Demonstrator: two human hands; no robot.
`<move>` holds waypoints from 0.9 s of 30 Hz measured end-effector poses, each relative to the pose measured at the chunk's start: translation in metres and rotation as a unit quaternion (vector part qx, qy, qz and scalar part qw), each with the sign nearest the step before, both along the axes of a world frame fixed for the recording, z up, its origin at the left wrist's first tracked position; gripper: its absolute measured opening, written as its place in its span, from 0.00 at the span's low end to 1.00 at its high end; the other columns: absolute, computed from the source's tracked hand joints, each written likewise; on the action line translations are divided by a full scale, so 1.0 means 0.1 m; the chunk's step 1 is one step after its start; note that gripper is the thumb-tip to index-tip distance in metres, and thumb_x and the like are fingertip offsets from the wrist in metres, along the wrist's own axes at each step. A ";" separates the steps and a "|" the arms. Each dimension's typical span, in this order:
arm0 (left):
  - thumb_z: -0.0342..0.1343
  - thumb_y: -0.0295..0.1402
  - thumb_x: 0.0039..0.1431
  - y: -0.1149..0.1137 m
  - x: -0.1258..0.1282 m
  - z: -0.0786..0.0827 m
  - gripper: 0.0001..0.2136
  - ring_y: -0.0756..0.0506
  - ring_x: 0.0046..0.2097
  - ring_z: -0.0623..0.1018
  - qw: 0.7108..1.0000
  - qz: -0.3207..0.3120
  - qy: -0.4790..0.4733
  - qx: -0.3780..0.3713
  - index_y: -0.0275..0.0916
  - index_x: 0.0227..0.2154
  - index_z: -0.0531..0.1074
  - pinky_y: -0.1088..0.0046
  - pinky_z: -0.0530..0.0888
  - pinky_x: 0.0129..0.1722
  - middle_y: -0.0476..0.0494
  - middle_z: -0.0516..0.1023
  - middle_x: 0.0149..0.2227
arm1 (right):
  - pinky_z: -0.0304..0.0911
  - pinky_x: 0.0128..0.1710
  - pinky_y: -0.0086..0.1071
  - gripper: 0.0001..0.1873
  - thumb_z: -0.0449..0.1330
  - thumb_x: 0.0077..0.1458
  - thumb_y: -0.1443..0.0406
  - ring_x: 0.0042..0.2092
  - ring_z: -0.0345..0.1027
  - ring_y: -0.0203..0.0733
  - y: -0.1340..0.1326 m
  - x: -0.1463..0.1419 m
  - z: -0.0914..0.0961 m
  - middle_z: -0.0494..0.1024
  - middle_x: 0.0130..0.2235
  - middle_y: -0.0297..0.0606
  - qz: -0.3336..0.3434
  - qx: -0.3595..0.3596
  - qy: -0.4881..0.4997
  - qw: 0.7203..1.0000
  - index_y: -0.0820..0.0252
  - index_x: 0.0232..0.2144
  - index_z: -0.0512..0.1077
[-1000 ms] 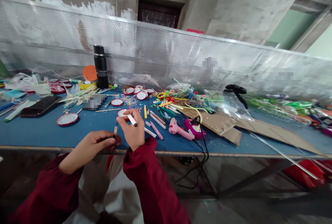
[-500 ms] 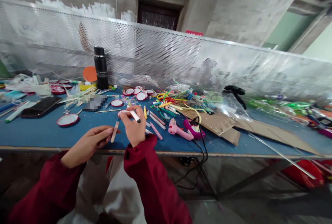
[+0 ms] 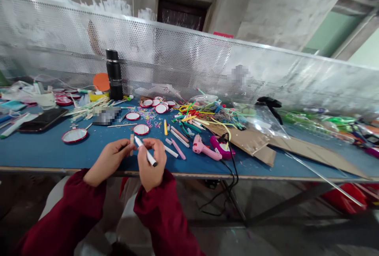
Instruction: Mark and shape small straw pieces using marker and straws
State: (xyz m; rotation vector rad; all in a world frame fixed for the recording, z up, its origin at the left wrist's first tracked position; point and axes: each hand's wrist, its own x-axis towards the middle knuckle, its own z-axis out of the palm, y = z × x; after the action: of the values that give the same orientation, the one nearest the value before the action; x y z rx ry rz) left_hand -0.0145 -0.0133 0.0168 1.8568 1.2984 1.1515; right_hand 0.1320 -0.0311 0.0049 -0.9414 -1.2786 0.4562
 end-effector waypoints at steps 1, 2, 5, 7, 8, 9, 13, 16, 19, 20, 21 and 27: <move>0.50 0.43 0.62 0.00 0.00 -0.01 0.16 0.49 0.27 0.66 1.000 0.002 0.005 0.001 0.38 0.24 0.70 0.75 0.61 0.28 0.53 0.66 0.22 | 0.64 0.40 0.37 0.04 0.57 0.57 0.63 0.36 0.69 0.42 -0.01 -0.01 -0.03 0.75 0.31 0.35 -0.019 0.012 -0.023 0.999 0.57 0.33 0.72; 0.50 0.43 0.62 -0.01 0.00 -0.02 0.16 0.49 0.27 0.66 1.000 0.003 0.007 0.001 0.38 0.24 0.70 0.75 0.61 0.28 0.53 0.66 0.22 | 0.64 0.41 0.37 0.03 0.58 0.55 0.65 0.36 0.69 0.42 -0.01 -0.02 -0.04 0.74 0.30 0.35 -0.034 0.027 -0.041 0.998 0.56 0.29 0.70; 0.49 0.43 0.63 -0.02 -0.01 -0.03 0.16 0.49 0.27 0.66 1.000 0.008 0.011 0.002 0.38 0.25 0.70 0.75 0.60 0.28 0.53 0.66 0.22 | 0.64 0.42 0.39 0.07 0.57 0.54 0.67 0.33 0.67 0.41 0.01 -0.04 -0.05 0.73 0.27 0.33 -0.044 0.076 -0.070 0.994 0.55 0.25 0.65; 0.49 0.42 0.63 -0.02 -0.01 -0.04 0.16 0.49 0.27 0.66 1.000 0.013 0.017 0.005 0.38 0.25 0.70 0.75 0.60 0.28 0.53 0.66 0.22 | 0.63 0.44 0.40 0.08 0.56 0.54 0.68 0.33 0.66 0.40 0.03 -0.04 -0.05 0.73 0.27 0.32 -0.044 0.100 -0.084 0.990 0.55 0.25 0.64; 0.49 0.42 0.63 -0.02 0.00 -0.04 0.16 0.49 0.27 0.65 1.000 0.015 0.020 0.007 0.38 0.25 0.70 0.75 0.60 0.28 0.53 0.66 0.22 | 0.63 0.44 0.41 0.08 0.56 0.54 0.69 0.33 0.66 0.40 0.04 -0.04 -0.05 0.73 0.27 0.31 -0.046 0.108 -0.090 0.989 0.55 0.25 0.63; 0.49 0.42 0.63 -0.01 0.00 -0.05 0.16 0.49 0.28 0.65 1.000 0.017 0.023 0.010 0.38 0.25 0.70 0.75 0.60 0.28 0.53 0.66 0.22 | 0.63 0.45 0.41 0.07 0.56 0.54 0.69 0.33 0.66 0.39 0.05 -0.04 -0.05 0.73 0.27 0.31 -0.048 0.115 -0.093 0.988 0.55 0.25 0.64; 0.48 0.42 0.64 0.00 0.01 -0.06 0.16 0.49 0.28 0.65 0.999 0.020 0.032 0.021 0.38 0.24 0.68 0.75 0.60 0.29 0.52 0.67 0.23 | 0.63 0.47 0.42 0.07 0.56 0.55 0.70 0.32 0.67 0.39 0.05 -0.05 -0.05 0.74 0.27 0.31 -0.051 0.124 -0.099 0.986 0.56 0.26 0.64; 0.48 0.42 0.64 -0.01 0.01 -0.06 0.16 0.50 0.28 0.65 0.999 0.021 0.033 0.019 0.39 0.24 0.68 0.75 0.60 0.29 0.53 0.67 0.23 | 0.63 0.47 0.42 0.07 0.57 0.55 0.70 0.33 0.67 0.39 0.05 -0.05 -0.05 0.74 0.27 0.31 -0.052 0.122 -0.107 0.985 0.55 0.26 0.65; 0.49 0.40 0.63 -0.01 0.00 -0.05 0.15 0.50 0.28 0.66 0.999 0.030 0.030 0.013 0.38 0.24 0.69 0.75 0.61 0.29 0.53 0.67 0.23 | 0.63 0.46 0.41 0.07 0.57 0.55 0.69 0.32 0.67 0.39 0.05 -0.04 -0.07 0.74 0.27 0.31 -0.058 0.115 -0.101 0.986 0.55 0.26 0.64; 0.49 0.40 0.63 -0.01 0.00 -0.05 0.14 0.50 0.28 0.67 0.999 0.033 0.030 0.012 0.38 0.25 0.70 0.75 0.61 0.29 0.53 0.68 0.23 | 0.63 0.46 0.41 0.08 0.57 0.56 0.69 0.32 0.67 0.38 0.05 -0.04 -0.07 0.74 0.27 0.31 -0.061 0.111 -0.095 0.987 0.55 0.26 0.64; 0.49 0.39 0.63 -0.01 0.00 -0.05 0.14 0.50 0.29 0.67 0.999 0.036 0.030 0.011 0.38 0.25 0.71 0.75 0.61 0.29 0.53 0.68 0.23 | 0.64 0.45 0.41 0.08 0.56 0.56 0.69 0.32 0.66 0.38 0.05 -0.04 -0.07 0.73 0.27 0.31 -0.062 0.107 -0.088 0.988 0.56 0.26 0.64; 0.49 0.41 0.63 -0.01 0.00 -0.06 0.16 0.50 0.28 0.66 0.999 0.026 0.029 0.021 0.38 0.23 0.68 0.75 0.60 0.29 0.53 0.67 0.23 | 0.63 0.46 0.42 0.07 0.57 0.56 0.69 0.33 0.66 0.39 0.04 -0.04 -0.06 0.73 0.27 0.31 -0.047 0.116 -0.091 0.988 0.56 0.26 0.65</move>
State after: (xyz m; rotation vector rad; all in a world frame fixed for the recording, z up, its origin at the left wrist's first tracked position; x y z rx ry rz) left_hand -0.0143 -0.0140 0.0110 1.9097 1.3720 1.1670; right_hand 0.1275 -0.0267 -0.0014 -0.8556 -1.4113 0.1466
